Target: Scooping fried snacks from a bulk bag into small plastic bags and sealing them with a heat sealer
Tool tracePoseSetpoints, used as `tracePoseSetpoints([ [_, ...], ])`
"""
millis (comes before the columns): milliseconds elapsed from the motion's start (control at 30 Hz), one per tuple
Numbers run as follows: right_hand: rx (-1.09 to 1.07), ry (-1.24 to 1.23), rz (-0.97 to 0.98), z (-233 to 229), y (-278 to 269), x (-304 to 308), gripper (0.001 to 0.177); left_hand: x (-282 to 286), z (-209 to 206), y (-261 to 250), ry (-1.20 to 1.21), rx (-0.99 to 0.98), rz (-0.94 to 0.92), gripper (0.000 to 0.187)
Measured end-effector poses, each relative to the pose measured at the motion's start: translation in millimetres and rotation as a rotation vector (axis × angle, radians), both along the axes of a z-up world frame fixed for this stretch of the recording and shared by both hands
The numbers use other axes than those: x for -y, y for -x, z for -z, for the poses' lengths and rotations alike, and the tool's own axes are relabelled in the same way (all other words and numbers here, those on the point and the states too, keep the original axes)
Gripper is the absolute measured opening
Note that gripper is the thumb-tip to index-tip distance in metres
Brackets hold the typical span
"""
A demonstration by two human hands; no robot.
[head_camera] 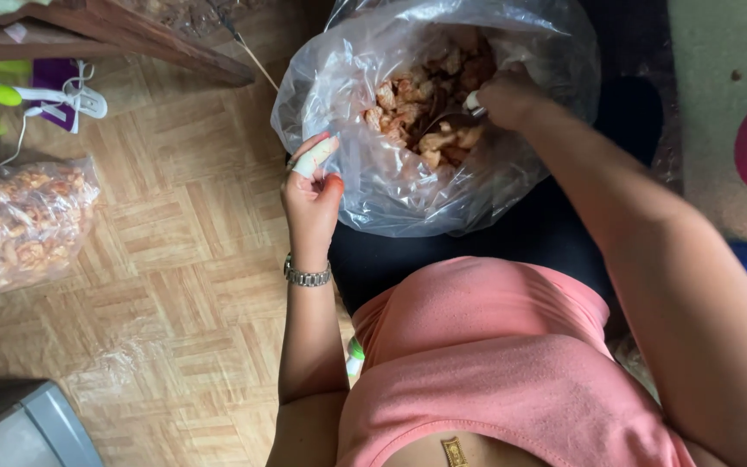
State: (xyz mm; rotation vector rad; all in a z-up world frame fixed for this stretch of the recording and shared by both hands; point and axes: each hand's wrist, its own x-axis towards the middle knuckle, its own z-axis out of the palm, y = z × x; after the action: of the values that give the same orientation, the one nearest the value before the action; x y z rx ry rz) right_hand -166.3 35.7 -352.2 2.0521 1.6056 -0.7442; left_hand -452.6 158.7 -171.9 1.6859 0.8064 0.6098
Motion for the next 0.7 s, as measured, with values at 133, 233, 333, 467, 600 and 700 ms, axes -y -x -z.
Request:
tracePoseSetpoints([
  [133, -0.172, -0.04, 0.269, -11.9, 8.0, 12.2, 0.028, -4.5, 7.5, -16.5, -0.21, 0.02, -0.01, 0.046],
  [233, -0.357, -0.084, 0.389, -16.3, 14.2, 20.8, 0.037, -9.2, 10.2, -21.3, -0.365, 0.026, -0.028, 0.049],
  [333, -0.532, -0.106, 0.574, -26.8, 11.5, 28.4, 0.054, -14.4, 5.9, -28.1, -0.426, 0.038, -0.033, 0.05],
  [467, -0.712, -0.227, 0.705, -51.6, 3.5, 39.8, 0.06, -15.0, 4.6, -36.9, -0.484, 0.014, -0.061, 0.051],
  [600, -0.741, -0.339, 0.778, -49.6, -2.1, 58.7, 0.053, -19.1, 52.7, -50.3, -0.578, -0.097, 0.006, 0.046],
  [700, -0.793, -0.486, 0.695, -59.6, -4.6, 64.0, 0.038, -15.2, 88.4, -65.6, -0.558, -0.237, 0.067, 0.038],
])
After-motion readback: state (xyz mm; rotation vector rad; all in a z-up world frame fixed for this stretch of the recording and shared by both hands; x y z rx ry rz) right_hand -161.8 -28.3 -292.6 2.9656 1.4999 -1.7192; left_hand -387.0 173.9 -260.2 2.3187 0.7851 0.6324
